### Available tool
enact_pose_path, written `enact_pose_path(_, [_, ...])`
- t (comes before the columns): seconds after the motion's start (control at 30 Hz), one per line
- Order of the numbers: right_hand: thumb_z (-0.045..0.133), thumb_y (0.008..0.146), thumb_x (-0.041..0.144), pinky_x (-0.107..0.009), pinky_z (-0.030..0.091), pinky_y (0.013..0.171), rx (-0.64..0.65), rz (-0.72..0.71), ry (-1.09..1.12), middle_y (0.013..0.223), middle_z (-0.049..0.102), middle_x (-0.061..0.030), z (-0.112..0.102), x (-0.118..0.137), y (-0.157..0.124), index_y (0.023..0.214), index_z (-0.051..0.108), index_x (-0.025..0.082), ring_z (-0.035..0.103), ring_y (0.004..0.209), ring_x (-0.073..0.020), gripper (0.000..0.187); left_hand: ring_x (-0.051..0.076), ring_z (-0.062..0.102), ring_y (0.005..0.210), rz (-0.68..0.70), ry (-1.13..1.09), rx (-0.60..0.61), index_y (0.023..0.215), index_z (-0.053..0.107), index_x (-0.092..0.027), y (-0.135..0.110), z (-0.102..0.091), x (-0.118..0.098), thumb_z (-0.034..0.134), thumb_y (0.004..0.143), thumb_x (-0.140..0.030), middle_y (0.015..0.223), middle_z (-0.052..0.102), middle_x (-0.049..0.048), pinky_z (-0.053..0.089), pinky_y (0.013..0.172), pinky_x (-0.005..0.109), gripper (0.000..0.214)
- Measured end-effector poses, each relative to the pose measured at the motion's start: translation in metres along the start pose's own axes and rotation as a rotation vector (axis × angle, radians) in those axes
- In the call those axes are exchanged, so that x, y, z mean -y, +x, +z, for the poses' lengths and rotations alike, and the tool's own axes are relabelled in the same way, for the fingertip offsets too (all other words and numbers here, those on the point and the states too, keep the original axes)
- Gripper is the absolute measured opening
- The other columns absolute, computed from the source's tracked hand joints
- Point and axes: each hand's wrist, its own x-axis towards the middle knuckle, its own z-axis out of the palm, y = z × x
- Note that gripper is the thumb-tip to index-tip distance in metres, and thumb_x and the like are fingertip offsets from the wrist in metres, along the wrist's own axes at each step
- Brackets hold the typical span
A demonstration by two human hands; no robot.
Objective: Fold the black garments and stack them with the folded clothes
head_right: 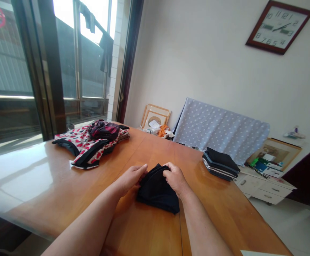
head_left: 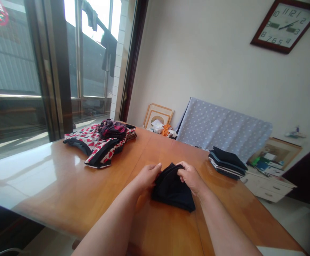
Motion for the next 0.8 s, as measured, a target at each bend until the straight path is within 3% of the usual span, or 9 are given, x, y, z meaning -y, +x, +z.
enact_pose_path(0.1, [0.055, 0.067, 0.023, -0.022, 0.034, 0.048, -0.001, 0.011, -0.006, 0.054, 0.047, 0.0079, 0.0, 0.0, 0.004, 0.081, 0.061, 0.02, 0.04, 0.048, -0.009, 0.015, 0.017, 0.056, 0.068, -0.048, -0.032, 0.064, 0.09, 0.069, -0.015, -0.01, 0.0, -0.01, 0.04, 0.08, -0.083, 0.072, 0.061, 0.0029, 0.041, 0.053, 0.024, 0.075])
enact_pose_path(0.2, [0.055, 0.069, 0.024, -0.022, 0.037, 0.049, 0.031, 0.022, -0.046, 0.06, 0.054, 0.0057, 0.008, -0.001, 0.007, 0.085, 0.063, 0.02, 0.046, 0.05, -0.0097, 0.019, 0.018, 0.057, 0.068, -0.049, 0.023, 0.068, 0.09, 0.071, -0.014, -0.013, -0.001, -0.013, 0.037, 0.079, -0.086, 0.072, 0.063, 0.004, 0.038, 0.053, 0.024, 0.08])
enact_pose_path(0.3, [0.057, 0.071, 0.026, -0.025, 0.044, 0.054, -0.004, 0.016, -0.07, 0.093, 0.068, -0.0013, 0.016, -0.005, 0.008, 0.107, 0.065, 0.022, 0.058, 0.059, -0.0118, 0.038, 0.017, 0.055, 0.065, 0.003, 0.147, -0.003, 0.086, 0.07, -0.014, -0.008, -0.002, -0.007, 0.048, 0.078, -0.082, 0.069, 0.063, 0.0035, 0.034, 0.053, 0.024, 0.072])
enact_pose_path(0.4, [0.059, 0.073, 0.027, -0.028, 0.049, 0.062, -0.087, -0.028, -0.108, 0.117, 0.067, -0.0059, 0.014, -0.014, 0.008, 0.117, 0.065, 0.024, 0.065, 0.073, -0.0157, 0.044, 0.019, 0.058, 0.07, 0.052, 0.235, -0.091, 0.1, 0.068, -0.015, -0.002, -0.002, 0.007, 0.066, 0.074, -0.069, 0.077, 0.066, 0.0041, 0.036, 0.056, 0.024, 0.06])
enact_pose_path(0.5, [0.06, 0.075, 0.031, -0.029, 0.048, 0.069, -0.178, -0.084, -0.19, 0.104, 0.071, -0.0063, 0.001, -0.025, 0.007, 0.105, 0.07, 0.022, 0.065, 0.082, -0.0199, 0.033, 0.02, 0.061, 0.076, 0.099, 0.307, -0.132, 0.124, 0.06, -0.016, 0.003, -0.001, 0.017, 0.073, 0.074, -0.049, 0.083, 0.067, 0.0045, 0.04, 0.063, 0.025, 0.061])
enact_pose_path(0.6, [0.06, 0.078, 0.034, -0.031, 0.045, 0.072, -0.279, -0.076, -0.356, 0.089, 0.072, -0.005, -0.019, -0.035, 0.001, 0.093, 0.071, 0.024, 0.064, 0.083, -0.0217, 0.021, 0.021, 0.062, 0.08, 0.161, 0.425, -0.131, 0.132, 0.055, -0.019, 0.006, -0.001, 0.02, 0.068, 0.08, -0.035, 0.085, 0.067, 0.0046, 0.041, 0.068, 0.027, 0.056])
enact_pose_path(0.8, [0.057, 0.086, 0.04, -0.029, 0.036, 0.065, -0.29, 0.053, -0.645, 0.077, 0.069, -0.0044, -0.043, -0.049, -0.027, 0.08, 0.067, 0.026, 0.061, 0.074, -0.0205, 0.018, 0.024, 0.065, 0.093, 0.172, 0.598, -0.136, 0.141, 0.047, -0.023, 0.008, 0.006, 0.016, 0.058, 0.088, -0.035, 0.099, 0.069, 0.0086, 0.043, 0.075, 0.03, 0.055])
